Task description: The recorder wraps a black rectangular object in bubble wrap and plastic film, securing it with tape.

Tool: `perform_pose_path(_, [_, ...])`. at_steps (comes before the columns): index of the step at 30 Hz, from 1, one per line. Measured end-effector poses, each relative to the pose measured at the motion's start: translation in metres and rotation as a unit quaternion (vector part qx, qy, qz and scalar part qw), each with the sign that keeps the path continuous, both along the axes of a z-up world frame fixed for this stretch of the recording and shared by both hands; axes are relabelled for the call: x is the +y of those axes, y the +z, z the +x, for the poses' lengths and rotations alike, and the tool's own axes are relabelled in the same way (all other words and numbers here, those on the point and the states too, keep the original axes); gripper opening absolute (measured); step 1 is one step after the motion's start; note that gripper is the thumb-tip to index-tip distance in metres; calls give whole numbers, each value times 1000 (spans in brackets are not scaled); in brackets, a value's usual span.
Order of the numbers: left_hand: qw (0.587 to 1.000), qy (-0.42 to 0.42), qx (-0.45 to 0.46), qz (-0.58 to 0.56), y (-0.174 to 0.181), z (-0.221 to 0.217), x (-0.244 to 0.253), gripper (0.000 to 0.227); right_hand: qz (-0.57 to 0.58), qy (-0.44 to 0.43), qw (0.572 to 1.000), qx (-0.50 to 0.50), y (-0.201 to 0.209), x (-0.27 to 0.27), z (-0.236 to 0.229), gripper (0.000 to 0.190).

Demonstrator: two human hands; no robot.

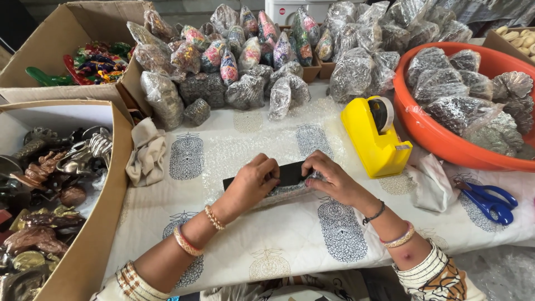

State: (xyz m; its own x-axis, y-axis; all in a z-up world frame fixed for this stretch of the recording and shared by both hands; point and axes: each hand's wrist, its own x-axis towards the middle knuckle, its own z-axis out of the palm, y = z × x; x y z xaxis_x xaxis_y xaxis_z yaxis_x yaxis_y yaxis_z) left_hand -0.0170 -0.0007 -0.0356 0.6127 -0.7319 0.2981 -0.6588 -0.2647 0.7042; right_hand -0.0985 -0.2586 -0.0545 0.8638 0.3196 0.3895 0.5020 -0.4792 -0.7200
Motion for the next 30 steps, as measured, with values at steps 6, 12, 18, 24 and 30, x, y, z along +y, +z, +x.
perform_pose_path(6, [997, -59, 52, 2, 7, 14, 7, 14, -132, -38, 990, -22, -4, -2, -4, 21])
perform_pose_path(12, [947, -106, -39, 301, 51, 24, 37, 82, -88, -45, 995, 3, 2, -1, 0, 47])
perform_pose_path(18, [958, -102, 35, 265, 54, 23, 42, 86, -104, -16, 992, 67, 4, -16, 5, 83])
perform_pose_path(24, [986, -120, -48, 108, 29, 38, 44, 79, -104, -65, 989, 89, -4, -25, 5, 88])
perform_pose_path(30, [985, -69, -3, 157, 44, 33, 41, 74, -128, -81, 988, 3, -14, -32, 10, 85])
